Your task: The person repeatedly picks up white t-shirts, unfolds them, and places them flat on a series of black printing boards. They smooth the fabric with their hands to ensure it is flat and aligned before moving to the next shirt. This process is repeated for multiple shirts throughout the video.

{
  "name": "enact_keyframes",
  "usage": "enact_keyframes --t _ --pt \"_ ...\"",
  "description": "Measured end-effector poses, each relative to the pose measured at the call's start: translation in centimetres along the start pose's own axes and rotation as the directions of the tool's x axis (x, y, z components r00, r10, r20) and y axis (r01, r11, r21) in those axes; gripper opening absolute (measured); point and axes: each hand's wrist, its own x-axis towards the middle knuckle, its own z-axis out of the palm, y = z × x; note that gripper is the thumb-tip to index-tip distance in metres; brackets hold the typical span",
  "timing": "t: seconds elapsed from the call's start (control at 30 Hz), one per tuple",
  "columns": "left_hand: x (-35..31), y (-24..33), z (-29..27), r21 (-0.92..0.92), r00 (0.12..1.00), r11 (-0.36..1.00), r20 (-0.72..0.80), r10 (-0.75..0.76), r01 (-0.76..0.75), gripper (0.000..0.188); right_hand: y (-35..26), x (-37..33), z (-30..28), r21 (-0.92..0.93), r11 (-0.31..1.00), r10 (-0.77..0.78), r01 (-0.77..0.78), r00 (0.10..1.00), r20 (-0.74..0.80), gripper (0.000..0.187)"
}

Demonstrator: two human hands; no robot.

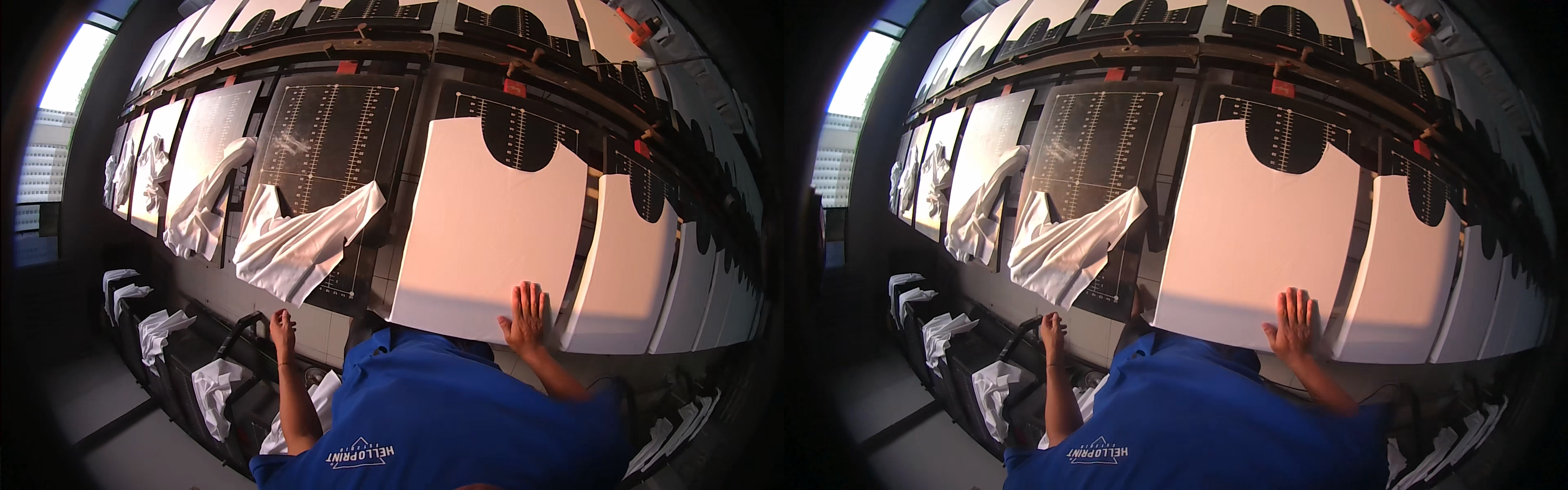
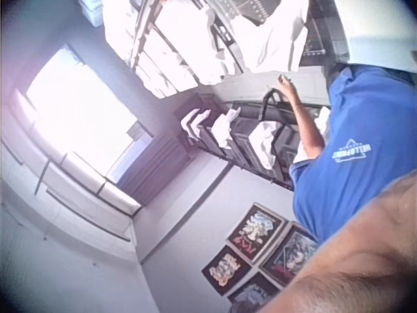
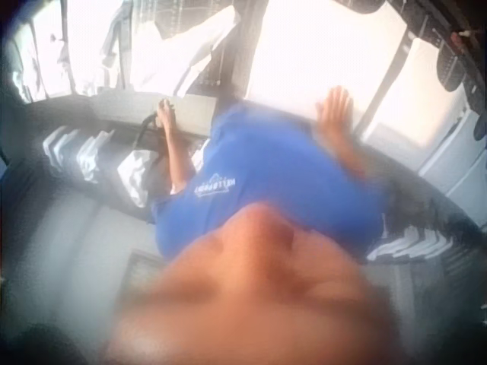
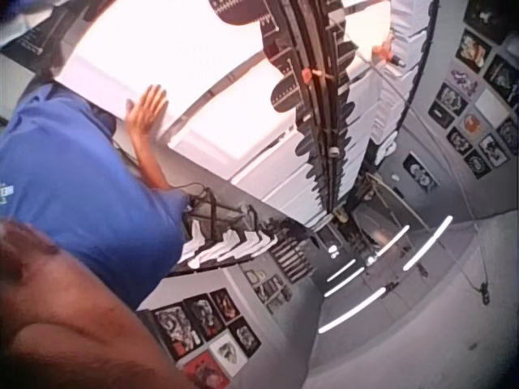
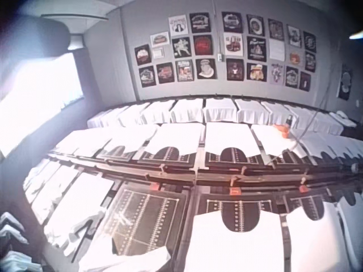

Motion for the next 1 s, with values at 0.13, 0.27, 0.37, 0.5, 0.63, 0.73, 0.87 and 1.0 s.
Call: enact_keyframes --t 0.13,0.27,0.37,0.5,0.63,0.73,0.87,1.0 --pt "11.3 1.7 -3.8 0.205 0.922 0.939 -0.219 0.318 -0.275 0.033 -14.2 4.2 0.3 0.032 0.999 0.046 -0.043 0.995 -0.084 0.08" --pt "17.8 3.5 -3.5 -0.407 1.0 0.913 0.019 0.023 -0.013 0.059 -27.7 11.7 1.1 0.177 0.984 0.014 0.006 0.994 -0.109 0.085" --pt "21.1 2.6 -5.3 -0.678 0.929 0.734 0.247 0.274 -0.036 0.091 -35.7 14.6 4.4 0.588 0.799 0.343 -0.126 0.898 -0.274 0.074" --pt "24.9 -0.5 -5.3 -0.658 0.784 0.723 0.555 0.277 0.21 0.098 -37.2 14.2 5.7 0.678 0.64 0.669 -0.361 0.697 -0.26 0.067" --pt "27.7 -4.4 -9.5 -0.177 0.724 0.984 0.678 0.128 -0.008 0.081 -41.5 12.6 2.4 0.639 0.672 0.588 -0.375 0.795 -0.152 0.034" --pt "27.7 -3.0 -17.3 0.165 0.478 0.972 0.876 -0.067 -0.167 0.065 -45.1 13.2 0.4 0.509 0.806 0.499 -0.303 0.81 -0.308 0.014" --pt "25.1 4.1 -26.1 0.135 0.401 0.988 0.911 -0.096 -0.069 0.048 -51.2 15.4 -3.9 0.896 0.307 -0.032 -0.32 0.938 0.346 0.03" --pt "15.6 18.5 -25.2 -0.51 0.1 0.623 0.721 0.686 -0.594 0.051 -60.8 18.5 -6.5 0.987 0.141 -0.46 -0.078 0.877 0.135 0.037"
